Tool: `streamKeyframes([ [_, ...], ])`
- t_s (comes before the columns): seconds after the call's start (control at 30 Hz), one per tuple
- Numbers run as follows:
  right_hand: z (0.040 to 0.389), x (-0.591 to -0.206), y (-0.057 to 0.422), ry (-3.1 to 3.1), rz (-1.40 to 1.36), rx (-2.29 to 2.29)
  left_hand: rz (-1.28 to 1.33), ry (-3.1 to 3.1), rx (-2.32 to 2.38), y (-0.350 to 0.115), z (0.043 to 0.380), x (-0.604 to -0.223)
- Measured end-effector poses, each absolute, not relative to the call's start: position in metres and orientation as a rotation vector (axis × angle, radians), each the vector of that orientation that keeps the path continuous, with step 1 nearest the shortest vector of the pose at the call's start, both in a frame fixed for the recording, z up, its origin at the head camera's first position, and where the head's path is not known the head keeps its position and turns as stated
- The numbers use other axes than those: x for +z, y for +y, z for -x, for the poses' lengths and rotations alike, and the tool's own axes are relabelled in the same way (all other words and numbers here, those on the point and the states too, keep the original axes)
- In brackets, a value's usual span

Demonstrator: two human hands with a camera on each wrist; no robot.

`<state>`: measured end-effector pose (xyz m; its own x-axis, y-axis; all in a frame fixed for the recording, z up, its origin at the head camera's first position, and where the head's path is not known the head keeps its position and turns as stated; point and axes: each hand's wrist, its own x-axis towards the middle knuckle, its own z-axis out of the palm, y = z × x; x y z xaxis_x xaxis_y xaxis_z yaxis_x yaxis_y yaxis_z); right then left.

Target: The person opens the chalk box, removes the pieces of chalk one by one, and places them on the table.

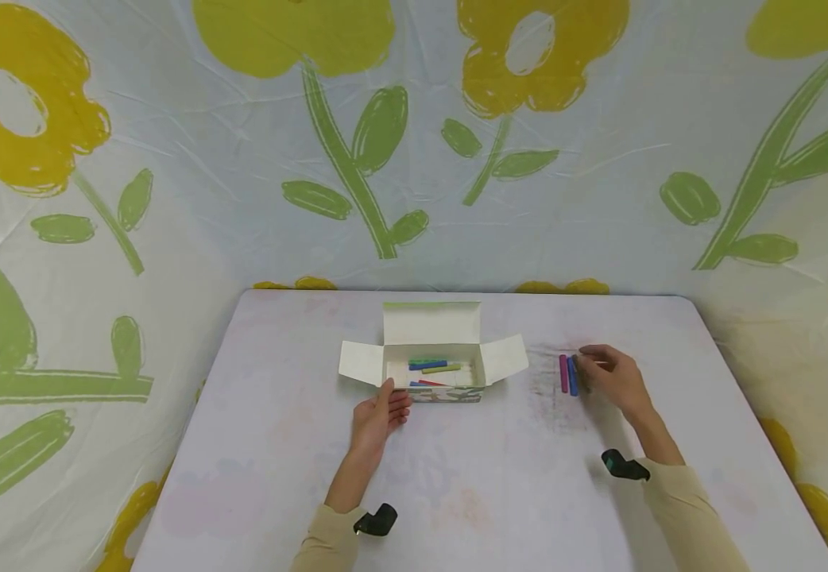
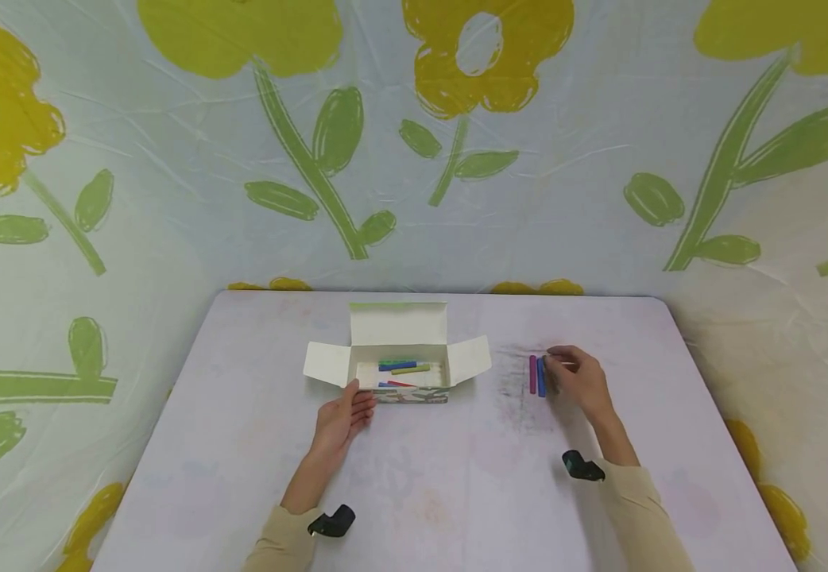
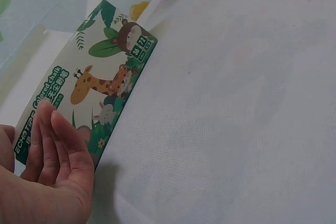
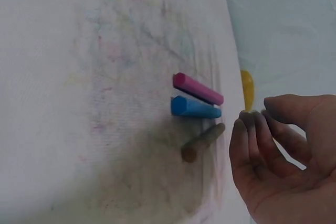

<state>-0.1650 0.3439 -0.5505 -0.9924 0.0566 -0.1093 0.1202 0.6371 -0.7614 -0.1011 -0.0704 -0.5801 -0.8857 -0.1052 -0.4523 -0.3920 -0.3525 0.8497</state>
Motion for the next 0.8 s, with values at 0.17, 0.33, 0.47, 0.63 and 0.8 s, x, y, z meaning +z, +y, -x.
streamKeyframes([
  [0.17,0.168,-0.535,0.336,2.77,-0.115,-1.326,0.663,1.666,2.356,-0.07,0.101,-0.579],
  [0.33,0.171,-0.519,0.328,2.802,0.001,-1.367,0.637,1.659,2.359,-0.071,0.1,-0.581],
  [0.47,0.176,-0.507,0.318,2.788,0.118,-1.432,0.634,1.661,2.357,-0.071,0.1,-0.58],
  [0.63,0.183,-0.493,0.301,2.787,0.215,-1.452,0.645,1.676,2.345,-0.071,0.1,-0.579],
  [0.8,0.191,-0.483,0.283,2.75,0.286,-1.498,0.647,1.677,2.35,-0.071,0.099,-0.579],
])
